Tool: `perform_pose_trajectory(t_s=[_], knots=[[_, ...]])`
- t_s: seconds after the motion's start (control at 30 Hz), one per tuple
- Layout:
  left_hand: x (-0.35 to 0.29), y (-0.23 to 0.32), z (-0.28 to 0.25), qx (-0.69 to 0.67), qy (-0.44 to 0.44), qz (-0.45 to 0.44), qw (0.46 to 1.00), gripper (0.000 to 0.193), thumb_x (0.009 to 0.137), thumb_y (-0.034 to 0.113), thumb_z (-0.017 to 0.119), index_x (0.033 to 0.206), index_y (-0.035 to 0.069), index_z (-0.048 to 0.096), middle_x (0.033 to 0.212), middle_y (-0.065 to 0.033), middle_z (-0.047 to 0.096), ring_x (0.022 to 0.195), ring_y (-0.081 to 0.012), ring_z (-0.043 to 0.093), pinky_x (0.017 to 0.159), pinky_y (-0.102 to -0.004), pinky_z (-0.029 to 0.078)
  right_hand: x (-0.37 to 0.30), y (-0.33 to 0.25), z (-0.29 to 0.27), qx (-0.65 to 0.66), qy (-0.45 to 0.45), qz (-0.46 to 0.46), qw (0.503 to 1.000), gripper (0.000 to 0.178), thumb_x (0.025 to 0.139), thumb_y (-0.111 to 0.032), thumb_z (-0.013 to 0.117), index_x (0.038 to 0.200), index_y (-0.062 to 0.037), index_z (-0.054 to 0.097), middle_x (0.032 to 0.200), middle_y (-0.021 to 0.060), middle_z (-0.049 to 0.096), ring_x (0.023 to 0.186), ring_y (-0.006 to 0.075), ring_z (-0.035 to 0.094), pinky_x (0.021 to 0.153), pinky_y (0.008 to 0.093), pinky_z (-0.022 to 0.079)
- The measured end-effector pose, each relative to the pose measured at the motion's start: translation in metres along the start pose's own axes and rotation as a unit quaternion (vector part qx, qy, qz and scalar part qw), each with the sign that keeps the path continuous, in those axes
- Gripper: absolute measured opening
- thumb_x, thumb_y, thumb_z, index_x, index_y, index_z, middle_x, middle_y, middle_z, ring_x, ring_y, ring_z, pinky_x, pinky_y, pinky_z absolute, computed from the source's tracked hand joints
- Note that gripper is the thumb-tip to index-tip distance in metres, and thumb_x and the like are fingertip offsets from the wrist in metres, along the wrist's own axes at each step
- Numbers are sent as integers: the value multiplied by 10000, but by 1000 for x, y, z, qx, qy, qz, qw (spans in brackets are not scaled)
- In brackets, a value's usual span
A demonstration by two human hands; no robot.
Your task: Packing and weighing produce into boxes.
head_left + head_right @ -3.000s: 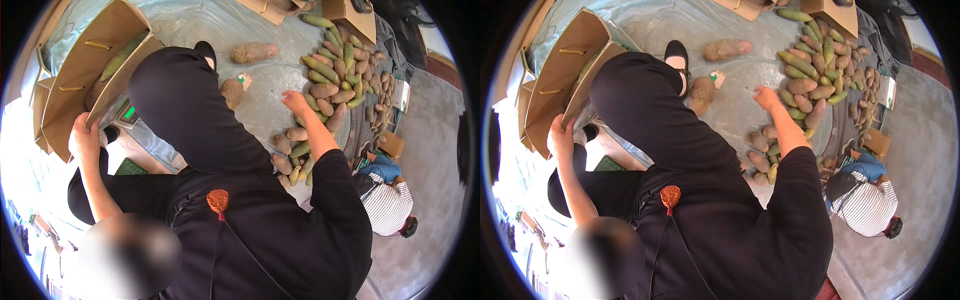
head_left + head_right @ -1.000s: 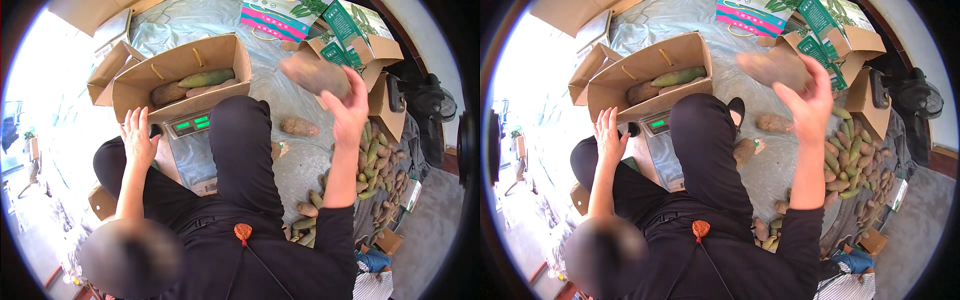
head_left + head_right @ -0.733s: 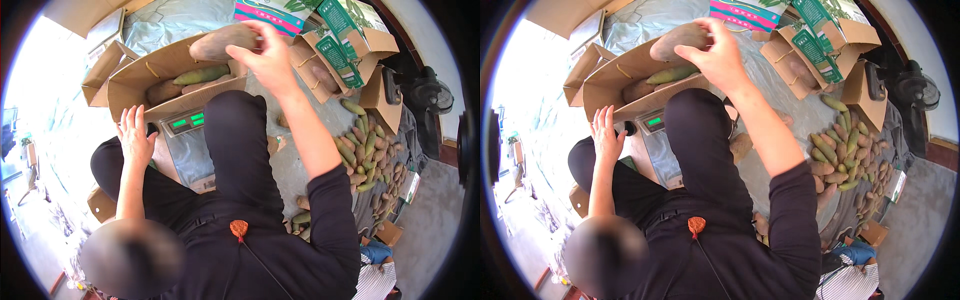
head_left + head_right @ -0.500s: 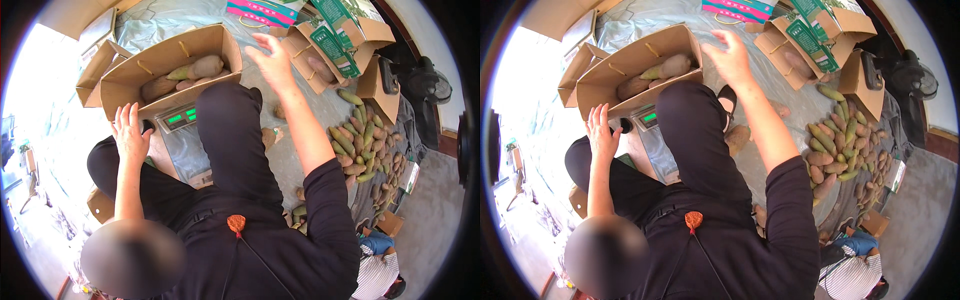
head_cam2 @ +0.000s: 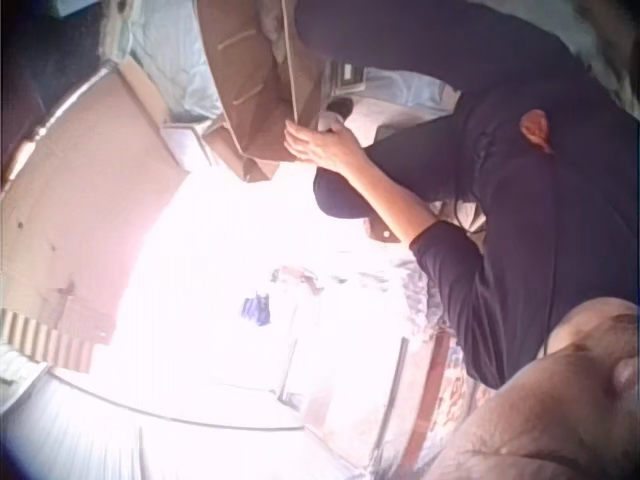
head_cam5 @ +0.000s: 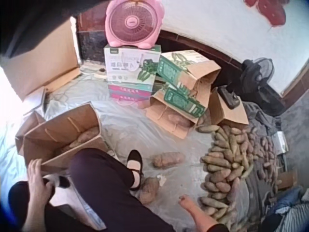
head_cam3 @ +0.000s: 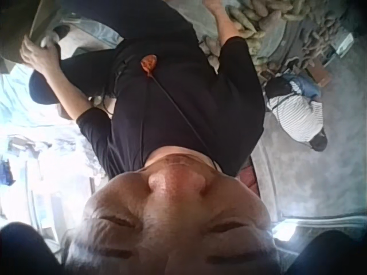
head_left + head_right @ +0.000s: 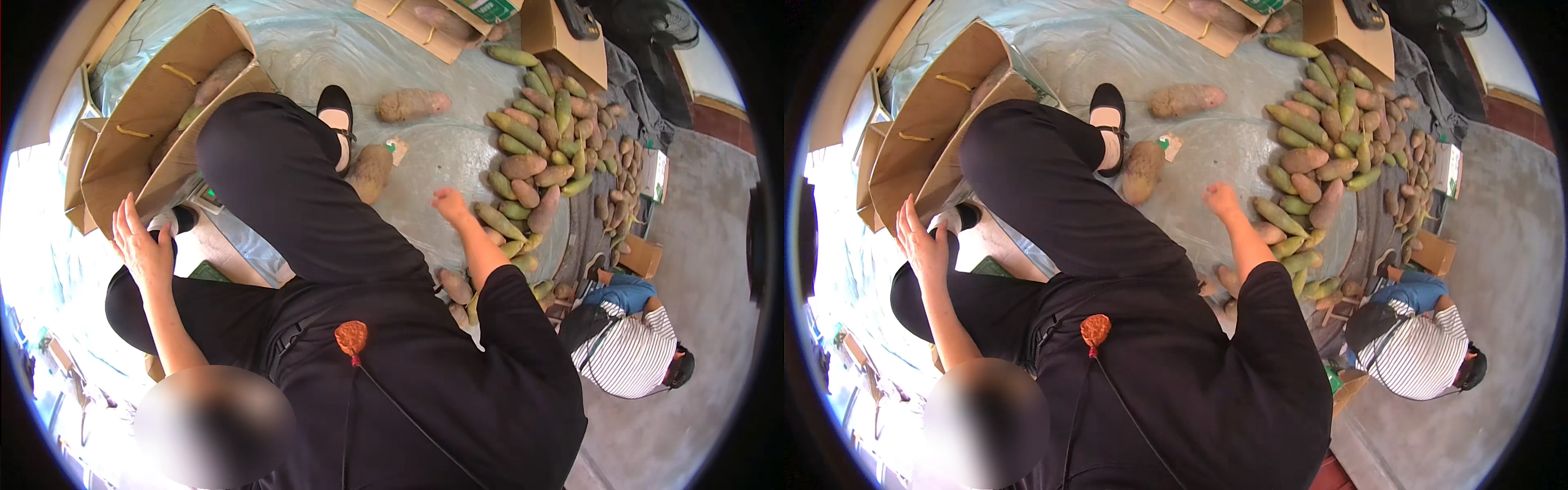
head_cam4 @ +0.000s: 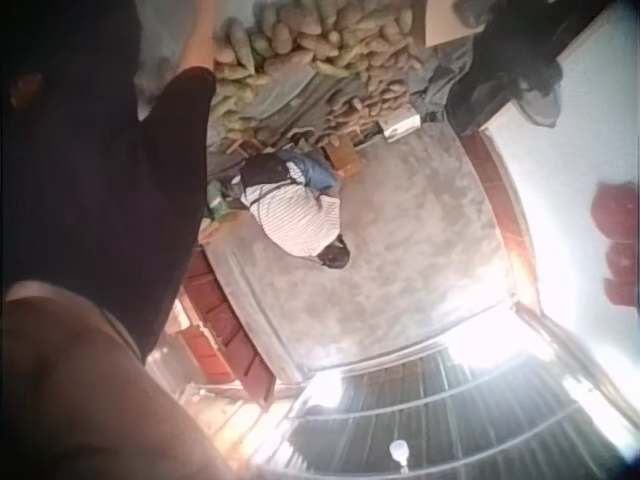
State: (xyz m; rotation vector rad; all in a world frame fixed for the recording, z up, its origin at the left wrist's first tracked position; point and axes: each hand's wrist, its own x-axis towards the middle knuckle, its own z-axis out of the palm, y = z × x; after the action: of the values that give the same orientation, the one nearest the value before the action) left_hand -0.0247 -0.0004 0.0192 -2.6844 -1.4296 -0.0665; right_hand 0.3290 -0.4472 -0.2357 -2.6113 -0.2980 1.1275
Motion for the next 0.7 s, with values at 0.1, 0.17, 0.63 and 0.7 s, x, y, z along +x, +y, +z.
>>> perform_pose_trajectory(t_s=[0.1,0.17,0.63,0.7], knots=[[0,1,3,-6,11,15,1000,795,727,117,723,1413,140,321,1393,-120,400,1331,-322,317,1096,-500,212,-29,43,18,-37,-59,46,997,353,737,-191,730,1040,-27,649,986,138,665,910,241,630,807,351,493],[2,3,4,-2,13,15,1000,784,734,119,716,1411,131,322,1390,-129,402,1328,-322,319,1097,-488,218,-41,62,18,-51,-96,64,992,357,733,-206,732,1040,-42,652,983,141,667,917,260,633,813,373,494],[1,6,-8,11,0,6,1000,834,692,54,729,1413,103,311,1391,-147,389,1329,-319,314,1109,-460,212,-32,69,-84,-370,18,133,919,360,839,-146,561,1190,-99,495,1283,56,479,1231,254,442,948,426,446],[-1,6,-12,-3,-18,7,1000,855,672,42,738,1411,95,311,1391,-149,385,1328,-317,314,1112,-446,216,-25,68,-92,-377,-1,129,917,432,827,-138,576,1244,-118,465,1297,44,463,1244,251,429,969,423,430]])
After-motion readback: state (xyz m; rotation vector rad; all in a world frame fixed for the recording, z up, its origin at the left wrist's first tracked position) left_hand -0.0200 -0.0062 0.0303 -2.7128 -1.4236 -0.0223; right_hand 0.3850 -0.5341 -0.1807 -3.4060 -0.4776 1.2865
